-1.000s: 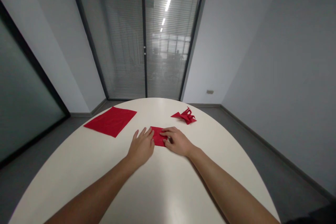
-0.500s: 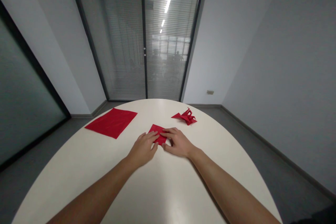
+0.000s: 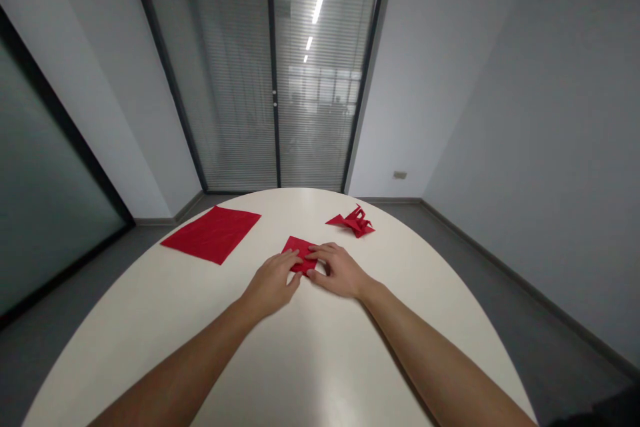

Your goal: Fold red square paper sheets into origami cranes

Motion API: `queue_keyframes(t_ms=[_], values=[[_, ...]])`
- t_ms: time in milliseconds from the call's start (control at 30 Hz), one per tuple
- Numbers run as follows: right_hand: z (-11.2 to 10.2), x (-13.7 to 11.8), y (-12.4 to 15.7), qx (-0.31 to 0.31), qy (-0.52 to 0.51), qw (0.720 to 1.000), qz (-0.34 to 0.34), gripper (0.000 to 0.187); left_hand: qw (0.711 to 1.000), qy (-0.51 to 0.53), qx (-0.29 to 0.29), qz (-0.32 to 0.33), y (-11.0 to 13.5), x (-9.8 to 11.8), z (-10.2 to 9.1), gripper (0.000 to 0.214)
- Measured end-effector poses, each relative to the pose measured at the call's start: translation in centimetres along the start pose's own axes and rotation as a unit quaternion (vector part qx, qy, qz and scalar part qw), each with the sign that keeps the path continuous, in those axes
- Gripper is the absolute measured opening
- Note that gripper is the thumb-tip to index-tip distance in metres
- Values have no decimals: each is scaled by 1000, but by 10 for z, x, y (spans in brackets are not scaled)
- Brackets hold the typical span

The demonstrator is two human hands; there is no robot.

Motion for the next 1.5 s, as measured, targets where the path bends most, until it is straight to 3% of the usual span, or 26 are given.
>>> queue_keyframes(t_ms=[200,433,867,1233,1500], values=[[0,2,1,3,-12,1000,5,31,1000,-2,5,-5,1,-3,3,24],[-1,-2,0,-25,-13,999,-15,44,1000,-5,5,2,0,0,0,23],[0,-2,-2,2,-20,1000,-6,14,1000,3,3,-11,0,1,-1,21],[-1,-5,-1,-8,-33,999,-11,12,998,17,-7,-54,-1,1,-2,18],[1,-3,-1,-3,-29,1000,2,14,999,13,7,-48,-1,0,-1,14]])
Point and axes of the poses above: each hand's wrist, its own y-axis away from the middle knuckle, its own z-axis out of the palm, x = y × z, the point moved 1 cm from there along -y, towards the middle knuckle, and after that the axes turned 5 degrees about -y, right-handed, at the moved point
